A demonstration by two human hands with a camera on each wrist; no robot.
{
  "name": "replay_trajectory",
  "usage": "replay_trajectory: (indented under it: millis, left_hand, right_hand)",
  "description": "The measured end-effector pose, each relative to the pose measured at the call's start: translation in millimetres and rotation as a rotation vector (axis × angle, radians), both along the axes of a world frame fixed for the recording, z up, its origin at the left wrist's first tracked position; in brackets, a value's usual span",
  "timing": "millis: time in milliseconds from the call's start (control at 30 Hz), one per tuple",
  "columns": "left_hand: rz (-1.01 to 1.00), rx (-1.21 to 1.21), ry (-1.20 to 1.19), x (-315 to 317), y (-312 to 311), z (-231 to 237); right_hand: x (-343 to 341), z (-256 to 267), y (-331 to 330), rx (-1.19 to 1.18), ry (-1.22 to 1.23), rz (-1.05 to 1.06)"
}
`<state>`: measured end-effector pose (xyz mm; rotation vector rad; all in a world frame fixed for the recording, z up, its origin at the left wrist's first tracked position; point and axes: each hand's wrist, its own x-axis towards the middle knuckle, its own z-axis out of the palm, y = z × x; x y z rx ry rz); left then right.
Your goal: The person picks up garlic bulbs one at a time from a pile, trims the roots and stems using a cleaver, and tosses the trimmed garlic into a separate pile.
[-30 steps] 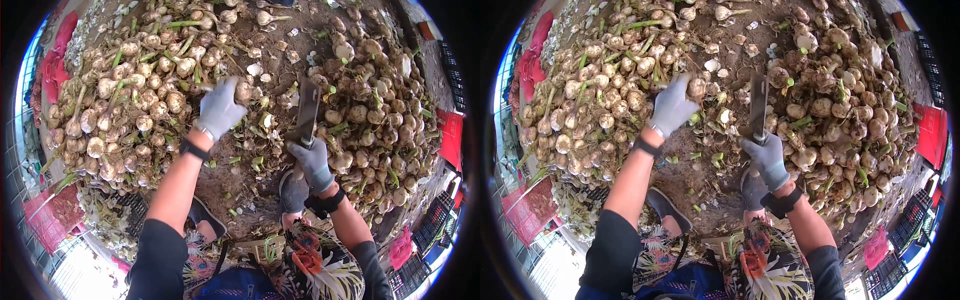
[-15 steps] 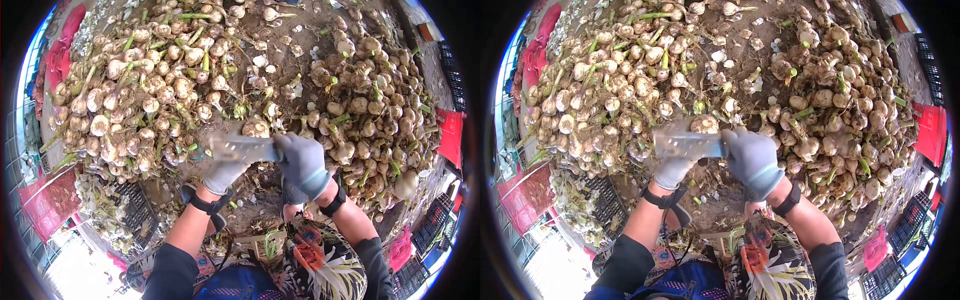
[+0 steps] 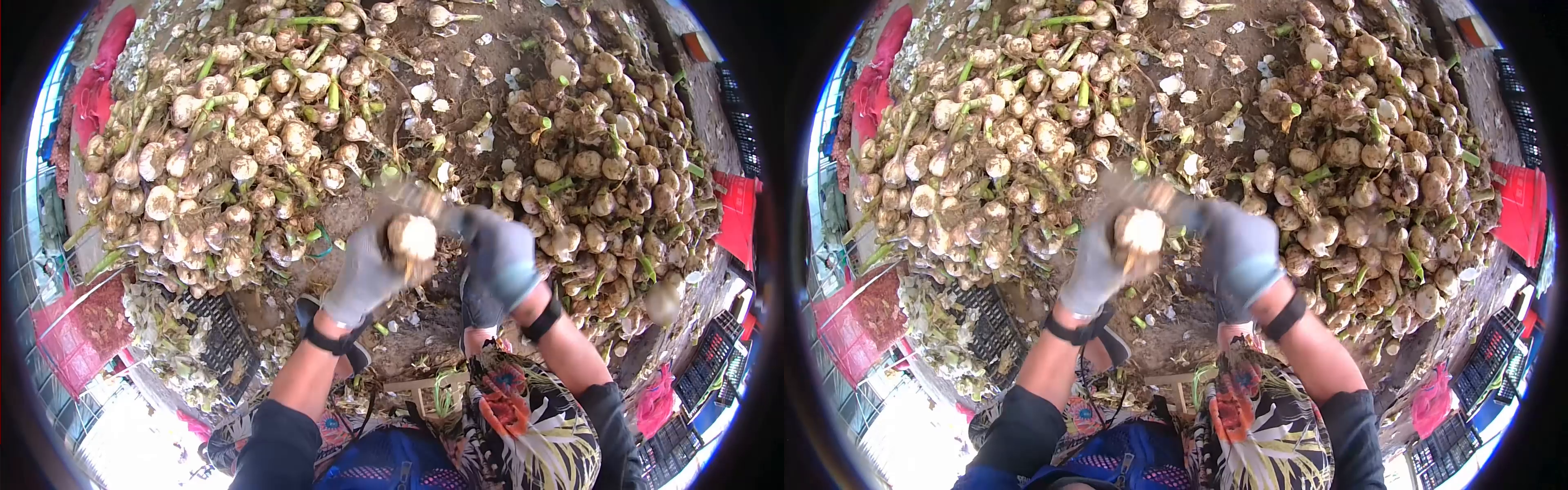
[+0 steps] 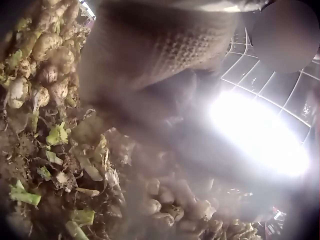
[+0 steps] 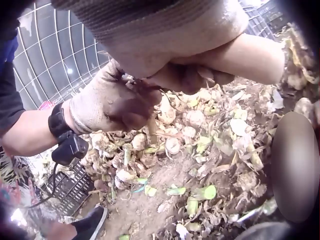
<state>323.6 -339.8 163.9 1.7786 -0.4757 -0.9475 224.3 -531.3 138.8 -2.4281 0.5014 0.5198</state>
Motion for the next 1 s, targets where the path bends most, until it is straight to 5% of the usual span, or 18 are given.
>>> replay_trajectory:
  millis: [67, 167, 267, 333, 400, 467, 533, 667, 800, 867, 933, 1000]
  left_hand:
    - [0.015, -0.161, -0.181, -13, -2, 13]
    - [0.101, -0.094, -0.198, -21, -7, -3]
    - [-0.067, 0.085, -0.386, -20, -1, -6]
    - [-0.459, 0.244, -0.671, -18, 5, -10]
    - [-0.521, 0.185, -0.829, -18, 8, -8]
    - [-0.56, 0.162, -0.921, -13, 14, -4]
    - [-0.59, 0.164, -0.959, -9, 12, -4]
    - [-0.556, 0.076, -0.793, -4, -11, -12]
    - [-0.41, -0.039, -0.371, 8, -16, -8]
    - [-0.325, -0.075, 0.056, 13, -19, 7]
    - [-0.257, -0.186, 0.168, 15, -14, 3]
    - [0.129, -0.491, 0.464, 16, -12, -1]
  right_hand:
    - [-8, -24, -27, -0.035, 0.108, -0.117]
    - [-19, -29, -20, 0.137, -0.104, -0.216]
    - [-7, -9, -4, 0.334, -0.145, -0.245]
    - [1, 6, 3, 0.406, -0.122, -0.113]
    - [-2, -1, 4, 0.427, -0.251, -0.019]
    - [-11, -39, -5, 0.309, 0.131, 0.003]
    - [-33, -47, -1, 0.324, 0.102, -0.071]
    - [-39, -46, -8, 0.481, 0.012, -0.226]
    - [-16, -23, -23, 0.639, -0.024, -0.246]
    - [-4, -15, -19, 0.868, -0.036, -0.358]
    - [-2, -21, -15, 0.864, -0.03, -0.324]
    - [-22, -73, -10, 0.597, 0.251, -0.106]
